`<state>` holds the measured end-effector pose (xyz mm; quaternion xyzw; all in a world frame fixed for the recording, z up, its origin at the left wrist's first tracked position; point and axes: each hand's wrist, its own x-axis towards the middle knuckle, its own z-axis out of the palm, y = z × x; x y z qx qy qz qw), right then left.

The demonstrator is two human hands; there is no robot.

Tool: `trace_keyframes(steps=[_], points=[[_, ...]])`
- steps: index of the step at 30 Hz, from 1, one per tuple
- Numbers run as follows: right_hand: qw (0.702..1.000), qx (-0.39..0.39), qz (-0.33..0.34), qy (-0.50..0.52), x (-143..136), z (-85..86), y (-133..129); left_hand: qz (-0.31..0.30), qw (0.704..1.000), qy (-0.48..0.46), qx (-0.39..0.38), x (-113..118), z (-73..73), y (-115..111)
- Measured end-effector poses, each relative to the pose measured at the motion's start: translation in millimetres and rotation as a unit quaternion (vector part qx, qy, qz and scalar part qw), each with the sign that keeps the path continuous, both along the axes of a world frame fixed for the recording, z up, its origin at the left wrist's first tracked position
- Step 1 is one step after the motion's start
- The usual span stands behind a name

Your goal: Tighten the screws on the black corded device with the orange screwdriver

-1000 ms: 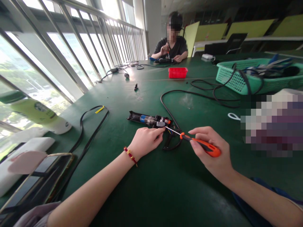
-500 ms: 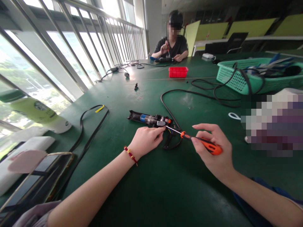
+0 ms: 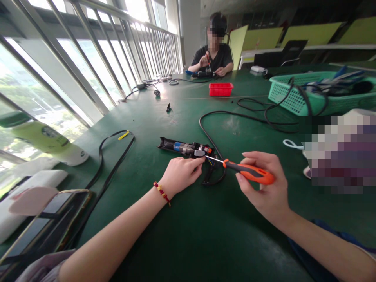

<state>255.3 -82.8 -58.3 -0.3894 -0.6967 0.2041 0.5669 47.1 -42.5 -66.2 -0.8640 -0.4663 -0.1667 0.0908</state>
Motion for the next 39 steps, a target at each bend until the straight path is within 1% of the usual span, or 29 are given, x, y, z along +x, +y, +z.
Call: trace_keyframes(steps=[3, 9, 11, 14, 16, 21, 23, 25, 29, 30, 32, 36, 38, 39], points=[[1.000, -0.001, 0.021, 0.017, 0.2, -0.8, 2.6, 0.002, 1.000, 0.003, -0.002, 0.1, 0.6, -0.5], [0.996, -0.078, 0.021, -0.032, 1.9, 1.7, -2.9, 0.003, 1.000, 0.003, -0.011, 1.1, 1.9, -0.3], [0.997, -0.064, 0.010, -0.030, 1.4, 2.1, -3.3, 0.004, 1.000, 0.001, -0.012, 1.0, 1.7, -0.1], [1.000, -0.007, -0.008, -0.004, 0.7, 0.7, 0.1, 0.004, 1.000, 0.000, -0.014, 0.6, 1.2, -0.2], [1.000, 0.007, -0.007, 0.009, 0.9, -0.4, 2.5, 0.004, 1.000, -0.001, -0.016, 0.2, 1.0, -0.4], [0.997, -0.070, 0.018, -0.033, 1.7, 0.4, -0.2, 0.002, 1.000, -0.006, -0.018, 0.3, 1.3, -0.9], [0.995, -0.084, 0.020, -0.039, 1.3, 1.0, -2.4, 0.002, 1.000, -0.007, -0.018, 0.5, 1.5, -0.9], [0.997, -0.069, 0.010, -0.030, 0.7, 0.7, -2.6, 0.002, 1.000, -0.005, -0.018, 0.7, 1.6, -0.8], [1.000, 0.003, -0.005, 0.009, 0.5, -1.1, 1.9, 0.005, 1.000, 0.001, -0.018, 0.4, 1.4, -0.7], [1.000, 0.005, 0.003, 0.014, 0.9, -1.3, 2.8, 0.005, 1.000, 0.002, -0.018, 0.3, 1.3, -0.6], [1.000, -0.016, 0.017, 0.005, 2.1, -1.0, 2.7, 0.005, 1.000, 0.002, -0.015, 0.1, 1.0, -0.5], [0.996, -0.064, 0.016, -0.052, 3.2, 1.1, -2.3, 0.003, 1.000, -0.003, -0.013, 0.1, 0.7, -0.4], [0.996, -0.064, 0.007, -0.063, 2.4, 1.6, -3.5, 0.002, 1.000, -0.006, -0.013, 0.2, 0.9, -0.5], [0.997, -0.051, 0.002, -0.057, 1.9, 1.5, -3.2, 0.002, 1.000, -0.006, -0.014, 0.3, 1.0, -0.6]])
